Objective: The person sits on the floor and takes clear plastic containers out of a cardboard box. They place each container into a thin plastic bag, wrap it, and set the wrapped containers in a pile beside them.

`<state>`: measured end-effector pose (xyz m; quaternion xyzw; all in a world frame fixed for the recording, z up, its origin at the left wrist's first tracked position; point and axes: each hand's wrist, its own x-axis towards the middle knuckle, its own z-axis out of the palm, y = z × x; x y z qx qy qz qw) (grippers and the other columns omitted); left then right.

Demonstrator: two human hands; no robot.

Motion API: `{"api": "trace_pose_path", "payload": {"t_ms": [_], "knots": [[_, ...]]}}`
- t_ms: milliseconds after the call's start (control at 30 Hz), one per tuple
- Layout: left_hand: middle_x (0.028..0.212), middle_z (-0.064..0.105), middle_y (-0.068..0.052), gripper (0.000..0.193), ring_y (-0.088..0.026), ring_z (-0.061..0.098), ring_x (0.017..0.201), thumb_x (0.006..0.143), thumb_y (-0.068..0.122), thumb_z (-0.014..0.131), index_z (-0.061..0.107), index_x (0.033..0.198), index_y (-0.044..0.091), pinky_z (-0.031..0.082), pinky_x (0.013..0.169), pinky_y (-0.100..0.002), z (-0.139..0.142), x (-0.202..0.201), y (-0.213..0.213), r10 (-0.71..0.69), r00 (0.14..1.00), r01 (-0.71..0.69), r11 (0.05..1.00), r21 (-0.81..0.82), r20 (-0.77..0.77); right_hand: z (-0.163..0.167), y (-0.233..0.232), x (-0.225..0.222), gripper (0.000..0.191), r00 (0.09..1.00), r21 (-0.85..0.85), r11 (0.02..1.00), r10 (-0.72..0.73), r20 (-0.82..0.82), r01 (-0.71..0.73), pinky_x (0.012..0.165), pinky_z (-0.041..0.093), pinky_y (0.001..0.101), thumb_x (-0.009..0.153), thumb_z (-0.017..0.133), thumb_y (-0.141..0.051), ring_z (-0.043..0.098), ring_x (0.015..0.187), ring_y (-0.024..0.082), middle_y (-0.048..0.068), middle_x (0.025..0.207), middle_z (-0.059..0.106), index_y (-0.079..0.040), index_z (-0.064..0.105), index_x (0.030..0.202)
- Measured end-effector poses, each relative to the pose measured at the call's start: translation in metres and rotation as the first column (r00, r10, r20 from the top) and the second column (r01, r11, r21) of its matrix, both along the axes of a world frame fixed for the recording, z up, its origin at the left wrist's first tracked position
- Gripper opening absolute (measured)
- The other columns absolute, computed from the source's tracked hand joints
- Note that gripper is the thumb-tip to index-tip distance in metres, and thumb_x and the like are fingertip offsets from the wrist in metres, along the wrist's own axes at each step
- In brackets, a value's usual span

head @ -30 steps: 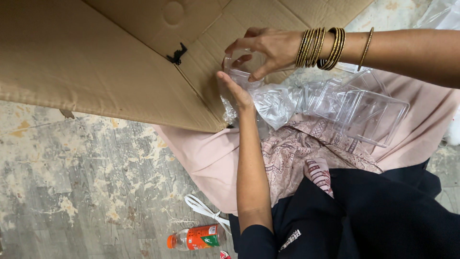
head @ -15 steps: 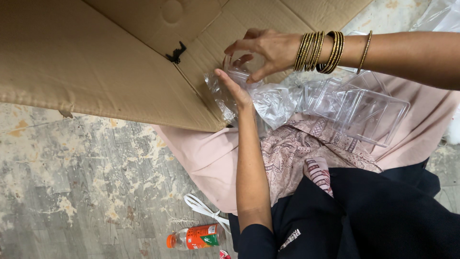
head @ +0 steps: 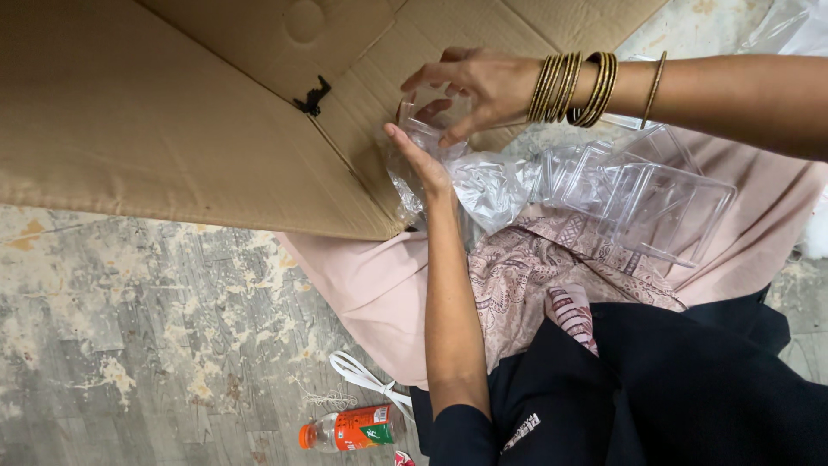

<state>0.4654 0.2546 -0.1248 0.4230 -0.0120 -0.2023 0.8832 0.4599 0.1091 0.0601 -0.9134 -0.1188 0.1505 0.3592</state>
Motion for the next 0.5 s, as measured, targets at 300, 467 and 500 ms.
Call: {"api": "trace_pose_path", "payload": {"t_ms": [300,467,500], "knots": [[0.114,0.064,-0.014,0.089,-0.02,0.056,0.101,0.101,0.077,0.028,0.046,0.151,0.006,0.046,0.087,-0.034,0.003,0.002,0.0,-0.03,0.998,0.027,0.998,0.062,0.049,-0.01,-0.006,-0.005,0.094,0.999,-0.051,0.999,0.008,0.051,-0.005,0.109,0.047,0.0489,0.075,0.081,-0.051,0.055,0.126,0.038,0.024,0.134,0.059,-0.014,0.042,0.153],[0.113,0.064,-0.013,0.091,-0.018,0.055,0.098,0.098,0.079,0.028,0.045,0.152,0.008,0.045,0.085,-0.03,0.005,0.003,0.0,-0.055,0.998,0.052,0.997,0.062,0.044,-0.019,-0.008,-0.007,0.092,0.986,0.028,0.999,0.012,0.169,-0.017,0.112,0.044,0.0514,0.083,0.078,-0.05,0.05,0.133,0.042,0.024,0.141,0.057,-0.009,0.039,0.155],[0.113,0.065,-0.013,0.09,-0.018,0.054,0.096,0.099,0.079,0.029,0.045,0.151,0.007,0.044,0.084,-0.03,0.006,0.003,0.0,-0.057,0.997,0.055,0.997,0.051,0.044,-0.02,-0.008,-0.008,0.091,0.985,0.021,1.0,0.016,0.174,-0.02,0.111,0.044,0.0512,0.083,0.078,-0.05,0.051,0.132,0.042,0.023,0.141,0.058,-0.009,0.04,0.155]]}}
